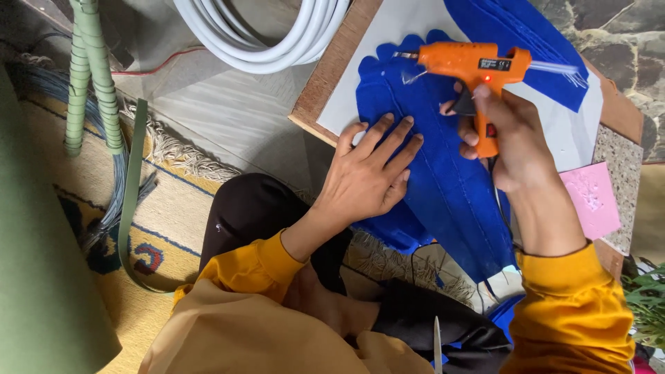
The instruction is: Assembling a decorative fan by gluing blue fabric strips onto a base using a hot glue gun.
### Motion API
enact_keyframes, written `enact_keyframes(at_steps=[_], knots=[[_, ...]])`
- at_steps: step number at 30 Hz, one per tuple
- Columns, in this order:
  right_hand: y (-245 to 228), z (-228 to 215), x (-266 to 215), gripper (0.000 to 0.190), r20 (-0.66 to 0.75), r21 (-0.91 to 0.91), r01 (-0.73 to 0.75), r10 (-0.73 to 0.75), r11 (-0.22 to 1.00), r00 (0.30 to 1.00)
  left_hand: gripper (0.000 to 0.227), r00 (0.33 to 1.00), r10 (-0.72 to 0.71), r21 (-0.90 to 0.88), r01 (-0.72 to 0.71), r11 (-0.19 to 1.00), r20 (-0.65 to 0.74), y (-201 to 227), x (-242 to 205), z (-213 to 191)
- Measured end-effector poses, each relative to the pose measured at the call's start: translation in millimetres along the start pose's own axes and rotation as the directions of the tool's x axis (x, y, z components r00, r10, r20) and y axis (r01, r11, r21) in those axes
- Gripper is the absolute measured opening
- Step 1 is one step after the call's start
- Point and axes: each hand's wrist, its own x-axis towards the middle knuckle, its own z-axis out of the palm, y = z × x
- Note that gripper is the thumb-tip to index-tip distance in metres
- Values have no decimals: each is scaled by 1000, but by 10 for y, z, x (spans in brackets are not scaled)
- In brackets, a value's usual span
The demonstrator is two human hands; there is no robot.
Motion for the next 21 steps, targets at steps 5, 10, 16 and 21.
enact_keyframes(at_steps=[5,10,16,21], knots=[[14,-41,40,35,52,212,-91,81,973,995,37,1000,5,13,-5,1000,-4,9,3,-16],[5,-96,44,25,57,220,-79,68,972,996,37,1000,13,9,-12,1000,-15,10,3,-17],[-57,-147,7,31,131,315,-67,26,947,991,36,999,19,10,-19,1000,-34,24,2,-25],[-50,-103,0,41,102,270,15,-44,963,994,37,977,101,53,-93,994,-188,-72,-36,189]])
